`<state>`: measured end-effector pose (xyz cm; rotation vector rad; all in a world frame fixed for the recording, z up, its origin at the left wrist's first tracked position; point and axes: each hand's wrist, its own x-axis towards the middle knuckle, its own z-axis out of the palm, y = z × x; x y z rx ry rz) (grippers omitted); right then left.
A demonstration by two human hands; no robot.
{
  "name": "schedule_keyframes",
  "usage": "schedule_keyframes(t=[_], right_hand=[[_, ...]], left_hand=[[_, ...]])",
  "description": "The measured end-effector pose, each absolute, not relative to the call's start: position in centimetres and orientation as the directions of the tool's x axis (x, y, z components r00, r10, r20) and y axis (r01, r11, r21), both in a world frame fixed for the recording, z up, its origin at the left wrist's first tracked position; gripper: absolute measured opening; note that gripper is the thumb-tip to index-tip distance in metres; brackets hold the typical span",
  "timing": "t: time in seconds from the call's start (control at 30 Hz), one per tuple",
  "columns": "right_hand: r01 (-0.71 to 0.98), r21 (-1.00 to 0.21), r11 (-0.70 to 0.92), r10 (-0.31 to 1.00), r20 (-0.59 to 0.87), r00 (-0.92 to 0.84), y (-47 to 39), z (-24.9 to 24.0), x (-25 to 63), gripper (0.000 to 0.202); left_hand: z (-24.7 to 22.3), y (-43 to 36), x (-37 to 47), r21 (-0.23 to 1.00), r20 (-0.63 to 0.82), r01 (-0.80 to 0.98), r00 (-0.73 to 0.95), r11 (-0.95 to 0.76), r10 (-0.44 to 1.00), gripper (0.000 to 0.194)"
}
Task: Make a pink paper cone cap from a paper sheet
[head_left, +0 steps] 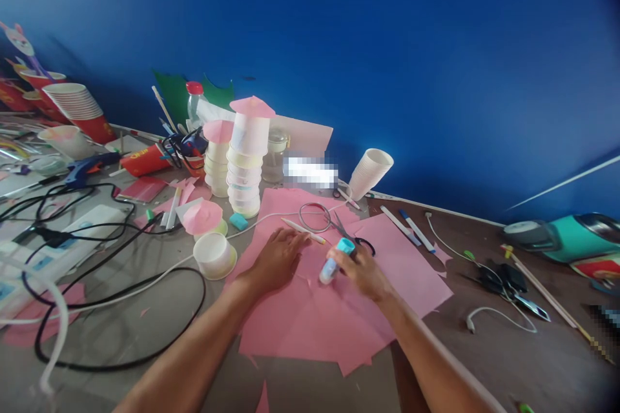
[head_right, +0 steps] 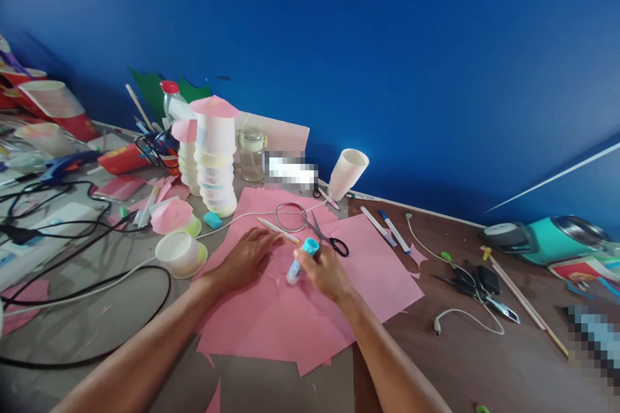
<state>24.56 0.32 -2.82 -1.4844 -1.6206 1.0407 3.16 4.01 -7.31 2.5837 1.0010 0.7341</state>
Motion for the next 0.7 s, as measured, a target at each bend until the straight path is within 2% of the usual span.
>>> schedule_keyframes(t=[0.07, 0.13, 0.23, 0.33, 0.43, 0.57, 0.7], right_hand=[[0.317, -0.946, -0.064, 0.998, -0.069, -0.007, 0.4, -2.7, 25.1, 0.044], [0.271, -0.962, -0.035, 0.999, -0.023, 0.048, 0.7, -2.8, 25.2, 0.048], [0.353, -0.928, 0.12, 0.992, 0.127, -0.004, 1.1, -3.7, 24.4, 0.041], [0.426, -0.88, 0.208, 0.978, 0.201, -0.062, 1.5, -4.8, 23.5, 0.029], [0.533, -0.795, 0.288, 0.956, 0.27, -0.114, 1.7, -5.0, 23.1, 0.026], [0.597, -0.741, 0.308, 0.95, 0.268, -0.158, 1.5, -4.3, 23.3, 0.026], [0.554, -0.804, 0.217, 0.976, 0.185, -0.115, 1.1, -3.5, 23.8, 0.033]], left_hand=[[-7.0, 3.9, 3.2, 0.421, 0.349, 0.539, 0.646, -0.729, 0.679, 0.052], [-6.8, 3.9, 3.2, 0.422, 0.343, 0.539, 0.649, -0.729, 0.679, 0.05], [-7.1, 4.0, 3.2, 0.422, 0.354, 0.555, 0.626, -0.716, 0.694, 0.048], [-7.7, 4.1, 3.2, 0.42, 0.361, 0.559, 0.62, -0.715, 0.697, 0.045], [-8.1, 4.2, 3.2, 0.403, 0.383, 0.56, 0.615, -0.724, 0.689, 0.045], [-7.9, 4.2, 3.1, 0.41, 0.378, 0.557, 0.617, -0.723, 0.69, 0.046], [-7.4, 4.1, 3.2, 0.425, 0.349, 0.564, 0.619, -0.708, 0.703, 0.044]])
